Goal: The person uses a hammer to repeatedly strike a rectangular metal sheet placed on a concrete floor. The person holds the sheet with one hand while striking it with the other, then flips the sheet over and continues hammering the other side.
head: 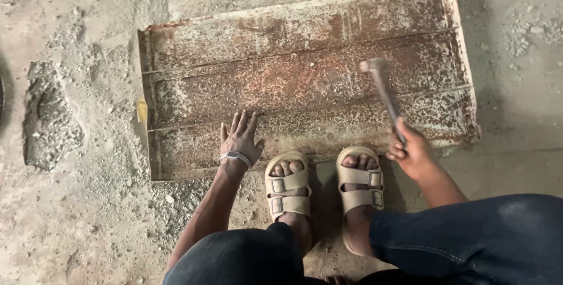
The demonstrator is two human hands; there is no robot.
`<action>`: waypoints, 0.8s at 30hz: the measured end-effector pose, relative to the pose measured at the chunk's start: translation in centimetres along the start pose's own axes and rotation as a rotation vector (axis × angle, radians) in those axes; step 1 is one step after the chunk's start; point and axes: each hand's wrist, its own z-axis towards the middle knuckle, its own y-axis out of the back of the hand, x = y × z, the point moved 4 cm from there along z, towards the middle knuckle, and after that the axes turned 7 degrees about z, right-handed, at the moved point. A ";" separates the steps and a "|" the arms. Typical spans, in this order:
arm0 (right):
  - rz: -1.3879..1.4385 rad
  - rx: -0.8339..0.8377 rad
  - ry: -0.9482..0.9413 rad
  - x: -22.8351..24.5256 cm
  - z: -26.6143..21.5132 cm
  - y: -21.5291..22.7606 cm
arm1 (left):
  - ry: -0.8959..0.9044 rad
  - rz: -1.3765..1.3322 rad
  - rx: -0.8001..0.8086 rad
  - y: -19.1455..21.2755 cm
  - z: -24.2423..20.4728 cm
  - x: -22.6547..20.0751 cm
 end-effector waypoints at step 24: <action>-0.207 -0.153 0.220 1.5 -5.4 13.3 | -0.038 0.039 -0.014 2.0 -0.4 -0.8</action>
